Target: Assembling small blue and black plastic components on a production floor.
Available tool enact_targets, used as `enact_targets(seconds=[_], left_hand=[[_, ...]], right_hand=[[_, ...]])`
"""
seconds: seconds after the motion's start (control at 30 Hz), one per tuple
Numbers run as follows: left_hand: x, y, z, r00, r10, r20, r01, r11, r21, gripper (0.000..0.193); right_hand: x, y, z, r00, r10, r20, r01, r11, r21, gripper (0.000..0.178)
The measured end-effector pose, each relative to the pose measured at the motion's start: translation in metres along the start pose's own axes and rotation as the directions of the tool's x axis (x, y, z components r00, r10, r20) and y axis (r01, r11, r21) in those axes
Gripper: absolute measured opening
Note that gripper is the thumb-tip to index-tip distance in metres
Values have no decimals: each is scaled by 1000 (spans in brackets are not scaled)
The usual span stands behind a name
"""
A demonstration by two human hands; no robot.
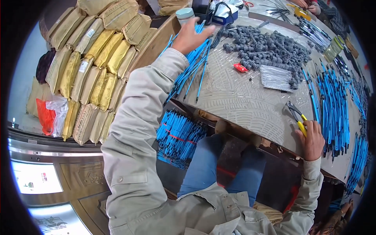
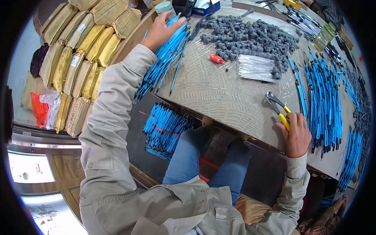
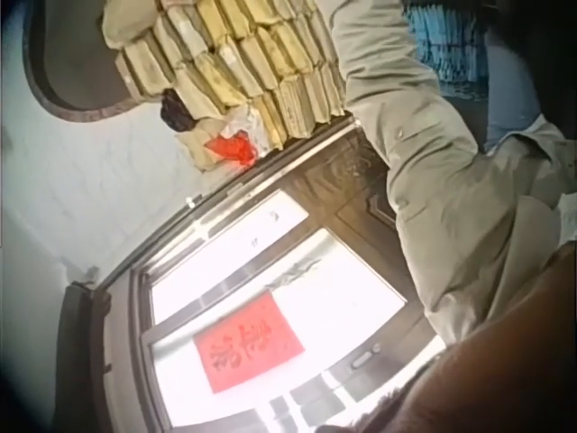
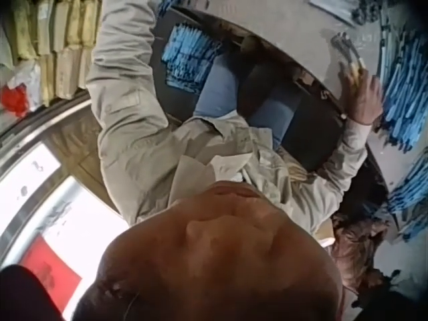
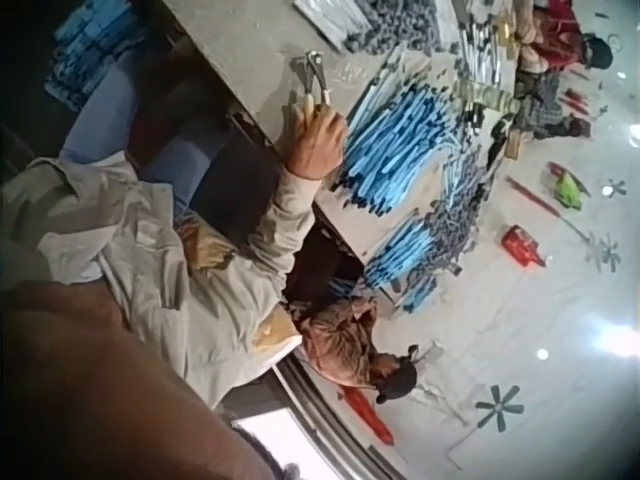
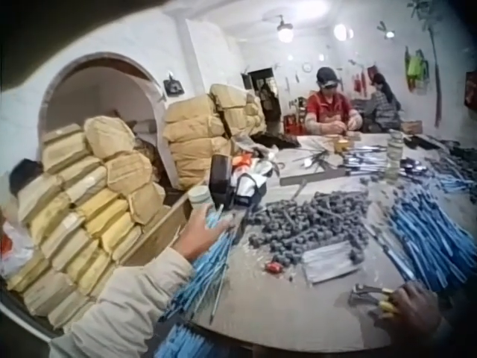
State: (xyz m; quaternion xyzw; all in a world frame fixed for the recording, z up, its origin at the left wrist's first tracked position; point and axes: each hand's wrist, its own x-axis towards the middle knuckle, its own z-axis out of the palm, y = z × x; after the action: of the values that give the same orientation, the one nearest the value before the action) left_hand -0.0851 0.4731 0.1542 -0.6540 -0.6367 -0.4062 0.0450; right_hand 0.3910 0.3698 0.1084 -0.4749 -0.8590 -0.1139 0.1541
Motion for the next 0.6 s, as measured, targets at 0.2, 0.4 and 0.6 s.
enact_targets(seconds=[0.2,0.4,0.6], left_hand=[[-8,31,-80,970,146,197,-124,985,-117,49],[-81,-30,-140,919,-158,360,160,987,23,58],[-169,2,-137,964,-242,-112,193,923,-332,40]], right_hand=[[-3,1,8,998,24,62,-24,1000,12,36],[-3,-18,7,998,-52,-47,51,998,-37,36],[-9,-61,-13,987,-95,-131,113,983,144,24]])
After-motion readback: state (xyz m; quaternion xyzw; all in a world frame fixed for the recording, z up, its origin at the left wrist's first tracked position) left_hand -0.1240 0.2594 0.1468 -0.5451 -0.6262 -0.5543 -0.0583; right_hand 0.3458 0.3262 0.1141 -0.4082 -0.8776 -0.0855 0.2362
